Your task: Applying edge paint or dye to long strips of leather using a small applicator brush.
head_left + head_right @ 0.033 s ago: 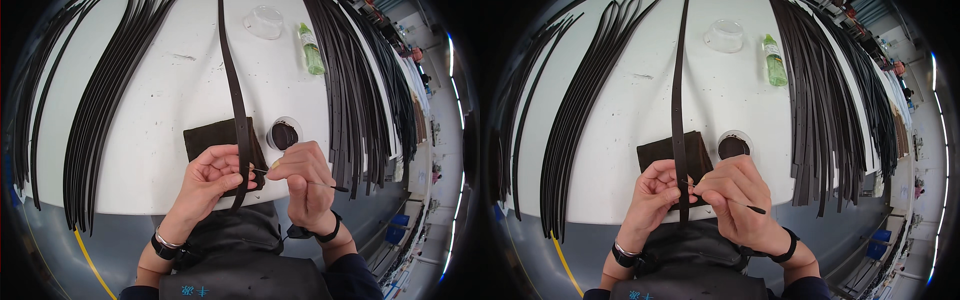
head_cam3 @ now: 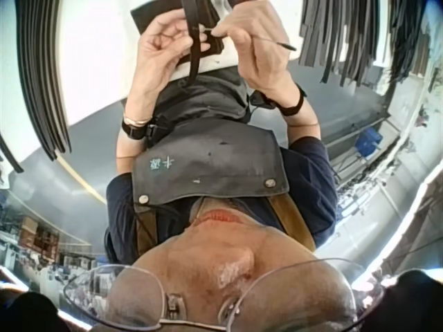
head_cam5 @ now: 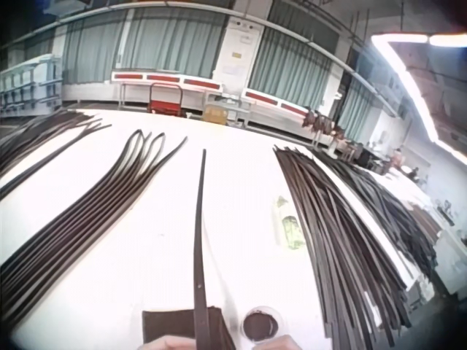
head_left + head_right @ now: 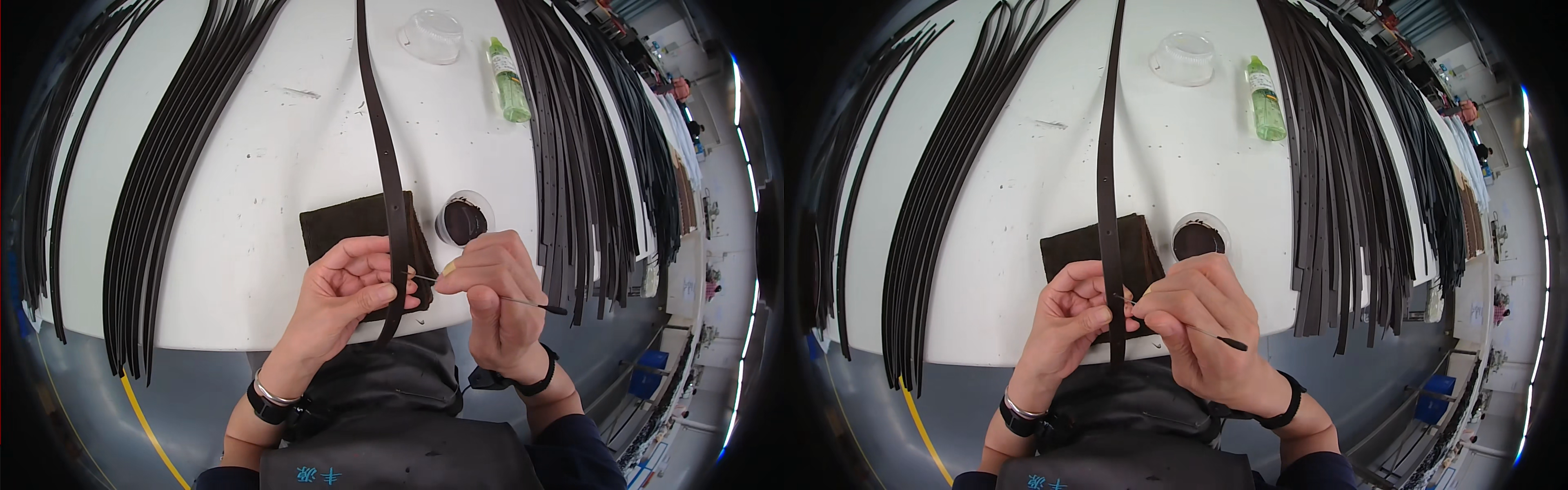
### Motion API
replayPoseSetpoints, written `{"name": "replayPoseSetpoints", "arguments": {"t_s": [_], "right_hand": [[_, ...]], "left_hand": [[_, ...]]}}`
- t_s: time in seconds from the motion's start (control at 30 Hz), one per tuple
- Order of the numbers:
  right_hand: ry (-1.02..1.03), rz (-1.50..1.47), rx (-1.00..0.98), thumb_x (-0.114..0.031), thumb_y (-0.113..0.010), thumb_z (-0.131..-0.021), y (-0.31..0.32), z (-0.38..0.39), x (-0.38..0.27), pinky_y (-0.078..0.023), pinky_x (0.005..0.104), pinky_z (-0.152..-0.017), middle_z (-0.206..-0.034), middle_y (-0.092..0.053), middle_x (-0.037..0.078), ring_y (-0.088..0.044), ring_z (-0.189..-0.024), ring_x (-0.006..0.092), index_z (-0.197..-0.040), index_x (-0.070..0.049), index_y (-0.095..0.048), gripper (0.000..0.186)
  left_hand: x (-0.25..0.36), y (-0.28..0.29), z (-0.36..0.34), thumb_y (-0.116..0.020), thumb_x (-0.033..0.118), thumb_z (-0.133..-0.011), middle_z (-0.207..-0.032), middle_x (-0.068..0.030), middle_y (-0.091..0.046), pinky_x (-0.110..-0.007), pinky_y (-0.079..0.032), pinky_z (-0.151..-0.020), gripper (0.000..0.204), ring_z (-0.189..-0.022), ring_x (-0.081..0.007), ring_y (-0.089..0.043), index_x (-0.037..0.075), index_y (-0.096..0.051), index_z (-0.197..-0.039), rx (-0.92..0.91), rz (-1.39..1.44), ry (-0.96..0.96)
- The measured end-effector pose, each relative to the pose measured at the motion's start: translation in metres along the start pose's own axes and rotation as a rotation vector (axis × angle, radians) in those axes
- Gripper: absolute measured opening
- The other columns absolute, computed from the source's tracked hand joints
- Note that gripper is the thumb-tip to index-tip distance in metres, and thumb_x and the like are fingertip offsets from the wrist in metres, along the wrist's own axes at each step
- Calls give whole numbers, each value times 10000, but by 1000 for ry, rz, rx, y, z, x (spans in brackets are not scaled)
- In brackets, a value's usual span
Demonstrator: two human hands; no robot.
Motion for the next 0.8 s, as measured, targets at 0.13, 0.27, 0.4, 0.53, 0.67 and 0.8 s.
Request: {"name": "replayPoseSetpoints", "arguments": {"t_s": [0.13,0.27,0.4,0.53,0.67,0.8], "right_hand": [[12,7,-5,-61,-617,-848,-2,0,-2,-444,343,-627,-785,-619,67,-540,-710,264,-818,3,-613,70],[25,65,-38,-68,-655,-806,-7,-3,-5,-436,342,-636,-788,-606,68,-540,-719,261,-815,-7,-607,78],[23,138,-55,-61,-672,-779,-7,-4,-8,-436,349,-652,-790,-596,73,-540,-720,264,-822,-8,-602,97],[23,67,-60,-67,-682,-767,-9,-3,-9,-428,357,-662,-788,-590,71,-540,-725,263,-832,-10,-600,120],[49,133,-56,-74,-683,-765,-8,-3,-6,-419,364,-662,-787,-589,69,-539,-727,259,-843,-14,-599,130],[16,108,-104,-116,-495,-951,-10,-2,-9,-453,369,-678,-814,-608,79,-538,-747,271,-843,-15,-594,178]], "left_hand": [[2,-3,0,-572,-69,-869,-1059,-159,-621,-409,-563,-859,383,-969,-224,-636,-25,-476,-1237,-9,2,1],[1,-3,-1,-569,-76,-868,-1060,-161,-622,-407,-564,-859,383,-971,-227,-636,-27,-476,-1236,-19,5,-7],[3,-2,-1,-570,-84,-864,-1059,-162,-622,-406,-564,-859,386,-972,-230,-636,-22,-480,-1234,-16,-4,-13],[2,-3,-1,-571,-84,-862,-1057,-163,-622,-408,-562,-862,388,-971,-233,-637,-18,-482,-1233,-20,-6,-17],[3,-3,-1,-573,-85,-860,-1058,-164,-622,-406,-561,-862,389,-975,-235,-638,-19,-482,-1233,-20,2,-23],[1,-2,-1,-574,-77,-863,-1060,-165,-621,-404,-561,-859,388,-976,-231,-636,-18,-481,-1235,-18,-17,-15]]}}
Point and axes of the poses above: each hand's wrist, its own z-axis away from the middle knuckle, its own y-axis out of the back of the hand, x = y × z, the point moved 9 cm from there along -z, towards the middle knuckle
